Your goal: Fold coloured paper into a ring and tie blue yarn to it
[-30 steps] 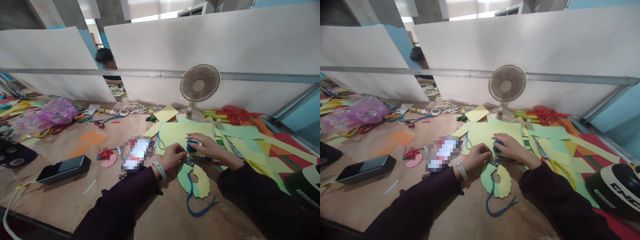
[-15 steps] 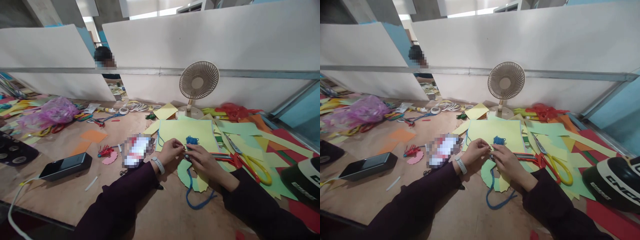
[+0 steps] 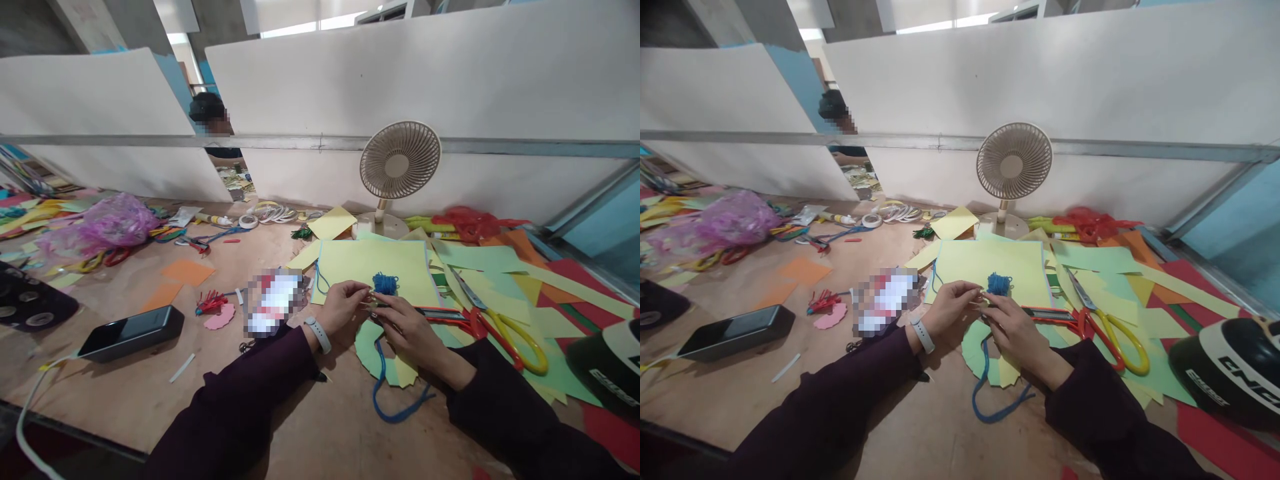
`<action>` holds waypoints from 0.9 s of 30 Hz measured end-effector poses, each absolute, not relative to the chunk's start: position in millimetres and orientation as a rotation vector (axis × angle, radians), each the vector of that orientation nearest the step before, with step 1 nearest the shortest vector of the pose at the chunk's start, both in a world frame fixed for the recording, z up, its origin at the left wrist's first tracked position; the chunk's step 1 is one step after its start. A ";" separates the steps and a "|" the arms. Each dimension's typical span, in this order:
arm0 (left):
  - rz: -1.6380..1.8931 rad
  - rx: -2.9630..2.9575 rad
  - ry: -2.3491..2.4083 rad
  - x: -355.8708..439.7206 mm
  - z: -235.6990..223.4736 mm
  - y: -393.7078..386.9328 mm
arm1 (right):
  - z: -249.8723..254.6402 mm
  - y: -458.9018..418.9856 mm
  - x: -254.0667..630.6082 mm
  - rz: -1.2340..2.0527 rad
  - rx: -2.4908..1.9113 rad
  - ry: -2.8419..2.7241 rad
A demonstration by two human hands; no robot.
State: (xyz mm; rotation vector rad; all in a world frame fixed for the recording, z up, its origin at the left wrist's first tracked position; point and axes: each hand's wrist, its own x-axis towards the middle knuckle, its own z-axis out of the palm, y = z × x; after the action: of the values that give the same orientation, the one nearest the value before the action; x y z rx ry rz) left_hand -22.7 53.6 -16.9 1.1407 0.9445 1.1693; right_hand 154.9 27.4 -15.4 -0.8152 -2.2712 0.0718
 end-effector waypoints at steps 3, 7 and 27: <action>1.173 1.151 0.963 -24.0 -13.4 52.2 | -14.8 26.1 154.6 0.072 -0.827 -2.261; 1.187 1.194 1.038 -26.4 -10.6 50.7 | -15.3 24.9 154.5 0.049 -0.848 -2.225; 1.112 1.655 1.209 -25.4 -8.5 48.9 | -18.0 22.7 154.1 0.090 -0.794 -2.240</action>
State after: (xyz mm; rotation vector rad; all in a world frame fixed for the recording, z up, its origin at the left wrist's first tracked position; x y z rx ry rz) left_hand -25.4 48.9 -8.5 1.6547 1.2094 1.1120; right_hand 154.1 22.7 -18.0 -0.7935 -2.2397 0.0905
